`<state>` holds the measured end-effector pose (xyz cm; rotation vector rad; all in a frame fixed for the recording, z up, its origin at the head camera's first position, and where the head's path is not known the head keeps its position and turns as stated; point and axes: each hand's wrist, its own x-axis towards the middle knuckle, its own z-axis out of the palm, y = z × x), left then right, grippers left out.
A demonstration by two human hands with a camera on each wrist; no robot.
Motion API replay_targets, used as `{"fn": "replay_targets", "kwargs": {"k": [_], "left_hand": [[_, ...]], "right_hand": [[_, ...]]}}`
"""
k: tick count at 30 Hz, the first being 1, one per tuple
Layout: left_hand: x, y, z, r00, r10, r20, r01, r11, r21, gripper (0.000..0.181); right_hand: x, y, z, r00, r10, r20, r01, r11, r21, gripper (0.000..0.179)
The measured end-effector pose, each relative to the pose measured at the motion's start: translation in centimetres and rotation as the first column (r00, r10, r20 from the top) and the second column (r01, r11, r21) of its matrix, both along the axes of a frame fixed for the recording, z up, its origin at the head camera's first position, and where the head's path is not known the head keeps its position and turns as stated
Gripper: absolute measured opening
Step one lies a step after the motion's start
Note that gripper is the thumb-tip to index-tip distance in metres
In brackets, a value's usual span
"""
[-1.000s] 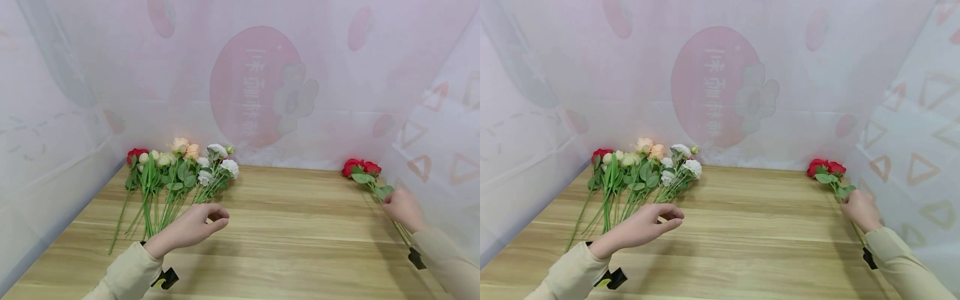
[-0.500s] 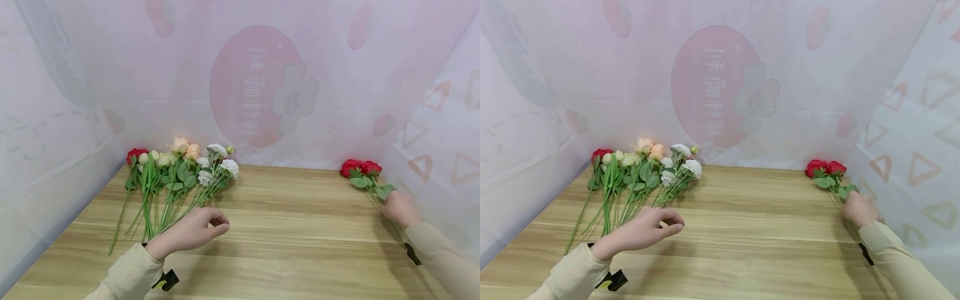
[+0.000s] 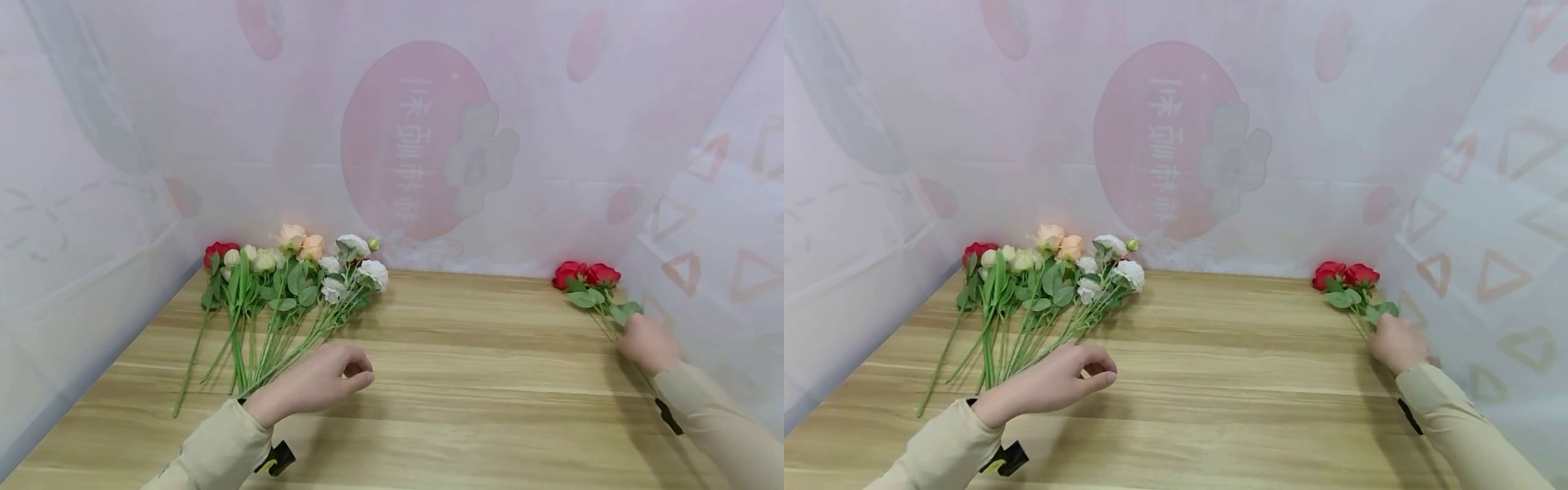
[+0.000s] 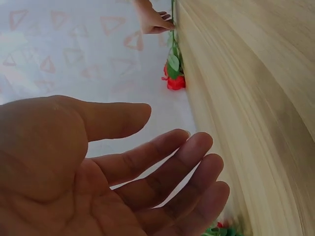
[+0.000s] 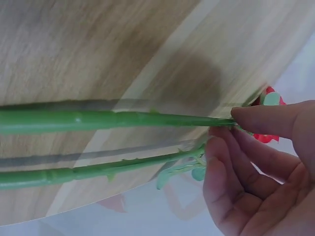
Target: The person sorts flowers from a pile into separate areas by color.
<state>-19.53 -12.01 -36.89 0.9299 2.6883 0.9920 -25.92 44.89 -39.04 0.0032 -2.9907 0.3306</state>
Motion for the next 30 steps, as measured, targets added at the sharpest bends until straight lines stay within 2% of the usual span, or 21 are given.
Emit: {"fn": "replay_targets", "kwargs": {"k": [3, 6, 9, 12, 14, 16, 20, 24, 30], "left_hand": [[-0.1, -0.1, -0.3, 0.997, 0.069, -0.039, -0.070, 0.997, -0.031, 0.010], [-0.5, -0.4, -0.8, 0.976, 0.178, -0.124, -0.191, 0.976, -0.107, 0.019], [-1.0, -0.9, -1.3, 0.937, 0.281, -0.209, -0.324, 0.922, -0.213, 0.035], [-1.6, -1.5, -1.7, 0.904, 0.328, -0.275, -0.403, 0.868, -0.290, 0.037], [-1.9, -1.9, -1.9, 0.889, 0.346, -0.300, -0.434, 0.844, -0.315, 0.031], [-2.2, -2.2, -2.1, 0.881, 0.359, -0.308, -0.452, 0.831, -0.324, 0.026], [-2.9, -2.6, -2.5, 0.873, 0.378, -0.307, -0.470, 0.819, -0.330, 0.021], [-3.6, -2.6, -3.0, 0.866, 0.399, -0.301, -0.489, 0.800, -0.348, 0.020], [-4.3, -1.8, -3.5, 0.831, 0.442, -0.338, -0.546, 0.763, -0.346, 0.017]], "right_hand": [[0.1, -0.5, 0.3, 1.000, 0.004, -0.010, -0.004, 1.000, -0.008, 0.026], [0.4, -1.6, 0.9, 0.999, 0.018, -0.038, -0.019, 0.999, -0.036, 0.033], [1.0, -3.6, 1.9, 0.997, 0.036, -0.066, -0.040, 0.997, -0.067, 0.039], [1.9, -6.1, 3.4, 0.997, 0.048, -0.066, -0.056, 0.992, -0.116, 0.038], [2.6, -8.1, 4.1, 0.995, 0.048, -0.082, -0.060, 0.987, -0.148, 0.037], [3.3, -10.1, 4.8, 0.994, 0.045, -0.097, -0.063, 0.980, -0.188, 0.039], [4.6, -13.5, 5.4, 0.988, 0.058, -0.146, -0.093, 0.964, -0.248, 0.040], [5.6, -16.1, 5.7, 0.985, 0.094, -0.144, -0.134, 0.944, -0.301, 0.038], [6.2, -18.5, 6.1, 0.984, 0.120, -0.130, -0.159, 0.920, -0.357, 0.037]]}}
